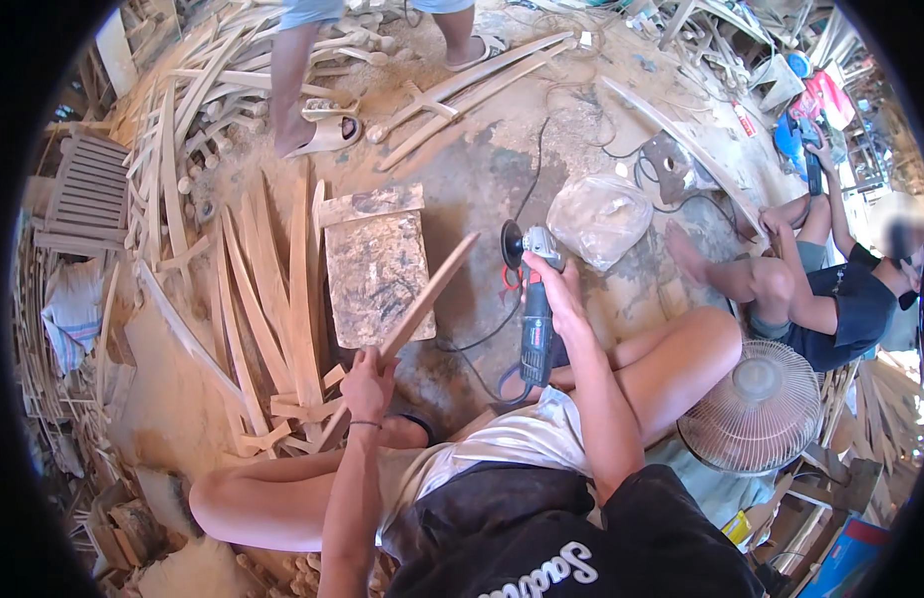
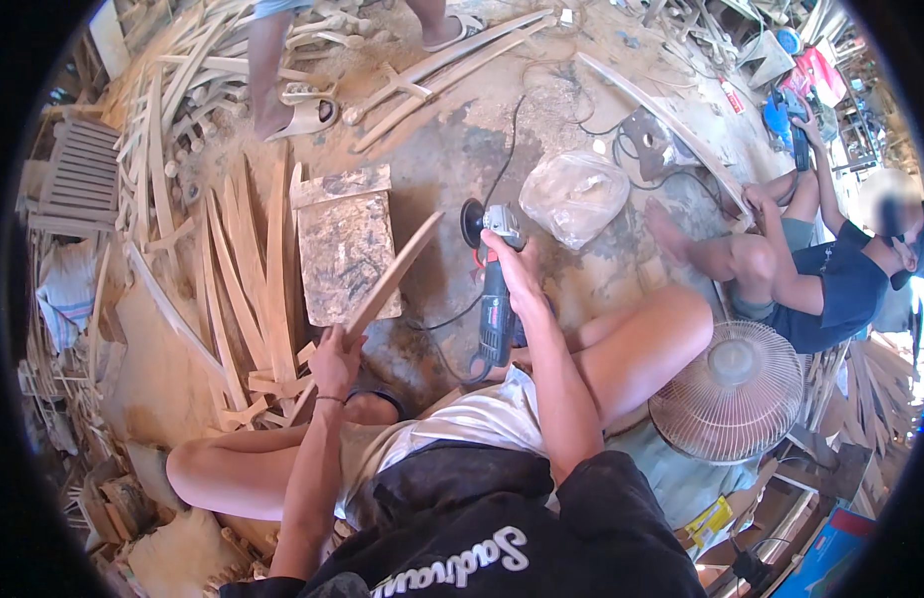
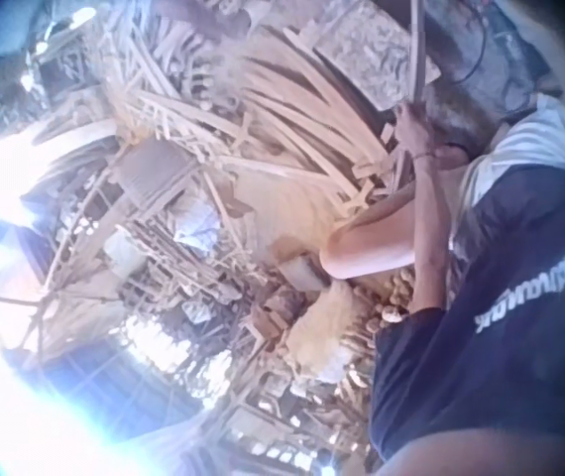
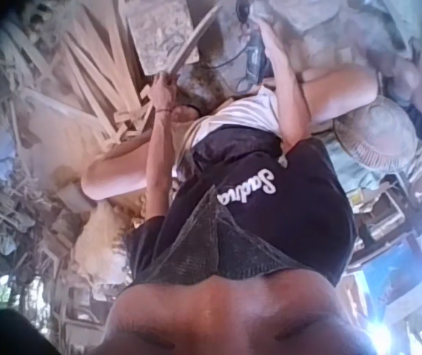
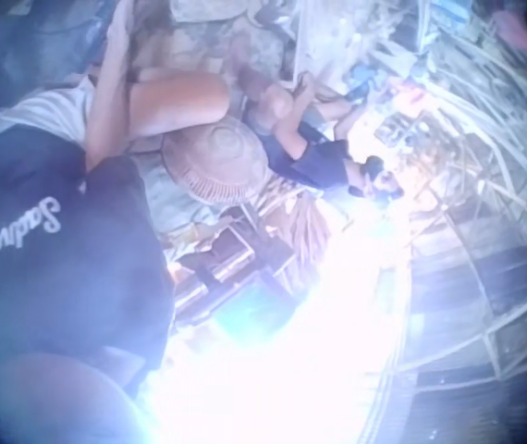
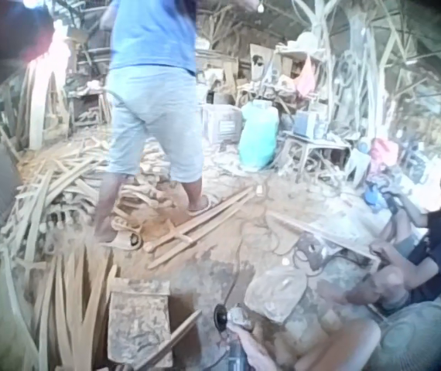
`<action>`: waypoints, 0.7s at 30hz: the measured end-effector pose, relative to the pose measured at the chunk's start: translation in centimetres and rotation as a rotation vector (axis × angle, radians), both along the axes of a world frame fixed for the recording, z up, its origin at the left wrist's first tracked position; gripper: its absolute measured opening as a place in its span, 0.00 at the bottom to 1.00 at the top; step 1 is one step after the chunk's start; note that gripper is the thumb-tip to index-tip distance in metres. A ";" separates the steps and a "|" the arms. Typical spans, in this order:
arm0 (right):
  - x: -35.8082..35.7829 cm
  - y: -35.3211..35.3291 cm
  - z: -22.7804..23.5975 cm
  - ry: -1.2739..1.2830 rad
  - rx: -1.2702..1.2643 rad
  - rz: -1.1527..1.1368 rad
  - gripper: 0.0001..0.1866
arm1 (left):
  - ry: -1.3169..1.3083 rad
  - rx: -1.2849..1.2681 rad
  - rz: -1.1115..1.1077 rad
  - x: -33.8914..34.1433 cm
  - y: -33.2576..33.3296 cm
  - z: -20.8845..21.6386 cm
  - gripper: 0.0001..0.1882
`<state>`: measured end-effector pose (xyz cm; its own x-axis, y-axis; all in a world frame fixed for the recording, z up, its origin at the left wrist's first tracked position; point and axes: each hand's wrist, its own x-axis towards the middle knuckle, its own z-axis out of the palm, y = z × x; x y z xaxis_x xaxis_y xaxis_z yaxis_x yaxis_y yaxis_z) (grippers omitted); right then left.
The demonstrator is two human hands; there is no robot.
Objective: The person sits on the floor and uses an angle grinder to sand wooden toy swords, holding the wooden pieces by hand and applying the sanding disc along their edges and surfaces.
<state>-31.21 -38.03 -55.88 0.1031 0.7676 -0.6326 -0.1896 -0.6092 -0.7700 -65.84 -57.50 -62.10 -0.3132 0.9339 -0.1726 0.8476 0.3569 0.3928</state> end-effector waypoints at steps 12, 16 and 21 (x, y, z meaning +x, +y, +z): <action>-4.6 0.2 6.0 -1.016 0.283 0.793 0.46 | 0.163 -0.040 -0.156 1.0 -0.8 -2.4 0.09; -7.2 -3.0 4.6 -0.976 0.403 0.978 0.46 | 0.180 -0.048 -0.153 1.3 -0.9 -2.9 0.09; -7.6 -3.0 4.1 -0.960 0.369 1.006 0.46 | 0.173 -0.036 -0.164 0.6 -1.2 -3.4 0.07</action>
